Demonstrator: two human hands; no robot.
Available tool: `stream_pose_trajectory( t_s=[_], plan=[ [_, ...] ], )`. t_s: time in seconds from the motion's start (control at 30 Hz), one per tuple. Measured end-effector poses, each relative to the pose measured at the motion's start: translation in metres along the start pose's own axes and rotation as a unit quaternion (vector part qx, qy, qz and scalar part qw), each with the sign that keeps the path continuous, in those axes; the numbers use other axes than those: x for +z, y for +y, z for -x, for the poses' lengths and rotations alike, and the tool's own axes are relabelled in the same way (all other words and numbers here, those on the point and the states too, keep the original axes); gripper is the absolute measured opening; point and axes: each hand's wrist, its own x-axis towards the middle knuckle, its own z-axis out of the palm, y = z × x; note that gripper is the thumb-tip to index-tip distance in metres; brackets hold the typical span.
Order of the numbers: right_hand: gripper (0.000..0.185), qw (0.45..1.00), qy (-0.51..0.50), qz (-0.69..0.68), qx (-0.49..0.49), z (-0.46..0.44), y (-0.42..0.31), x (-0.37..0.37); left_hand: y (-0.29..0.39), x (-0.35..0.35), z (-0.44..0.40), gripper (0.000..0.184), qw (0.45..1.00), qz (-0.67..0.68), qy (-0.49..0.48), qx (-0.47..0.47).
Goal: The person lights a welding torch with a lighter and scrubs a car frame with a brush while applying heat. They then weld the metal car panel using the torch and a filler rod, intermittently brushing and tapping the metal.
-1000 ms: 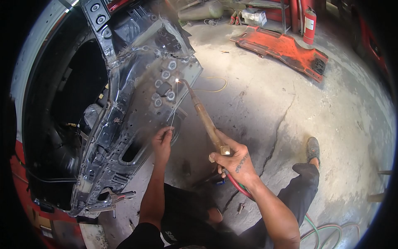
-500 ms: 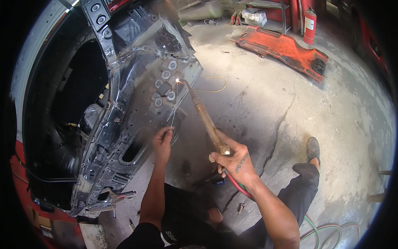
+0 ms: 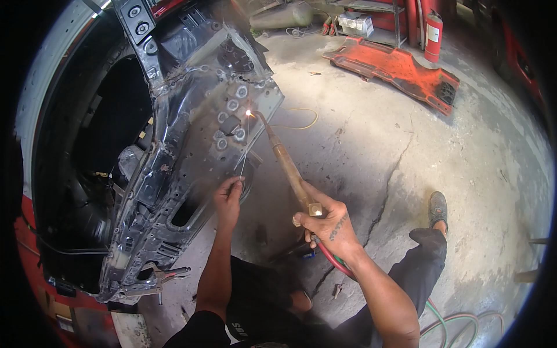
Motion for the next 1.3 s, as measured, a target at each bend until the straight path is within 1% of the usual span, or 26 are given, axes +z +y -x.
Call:
stream_pose_trajectory(
  t_s=[0.27, 0.4, 0.57, 0.67, 0.77, 0.87, 1.17, 1.3],
  plan=[
    [0.070, 1.000, 0.004, -0.011, 0.001, 0.001, 0.000, -0.001, -0.009, 0.000, -0.001, 0.016, 1.000, 0.000, -0.005, 0.013],
    [0.068, 0.999, 0.003, -0.034, 0.014, 0.002, -0.006, 0.000, -0.009, 0.000, 0.000, 0.015, 1.000, 0.016, -0.004, -0.003],
    [0.068, 1.000, 0.006, -0.025, 0.013, 0.002, -0.005, 0.000, -0.013, -0.001, -0.002, 0.015, 1.000, 0.021, -0.002, -0.004],
    [0.070, 1.000, 0.005, -0.017, 0.008, 0.001, -0.001, 0.000, -0.009, 0.000, -0.002, 0.015, 1.000, 0.003, -0.007, 0.001],
    [0.071, 1.000, 0.004, -0.019, 0.008, 0.001, 0.000, 0.000, -0.008, 0.003, -0.003, 0.016, 0.999, -0.012, 0.001, 0.042],
    [0.071, 1.000, 0.002, -0.020, 0.007, 0.001, 0.000, 0.000, -0.013, 0.002, -0.004, 0.016, 1.000, 0.007, -0.001, 0.010],
    [0.070, 1.000, 0.004, -0.011, 0.004, 0.000, 0.000, 0.000, -0.010, 0.002, -0.002, 0.014, 1.000, 0.000, -0.001, 0.014],
    [0.071, 1.000, 0.007, -0.011, 0.010, -0.001, 0.000, 0.000, -0.009, 0.001, -0.001, 0.014, 1.000, 0.013, -0.003, -0.001]
  ],
)
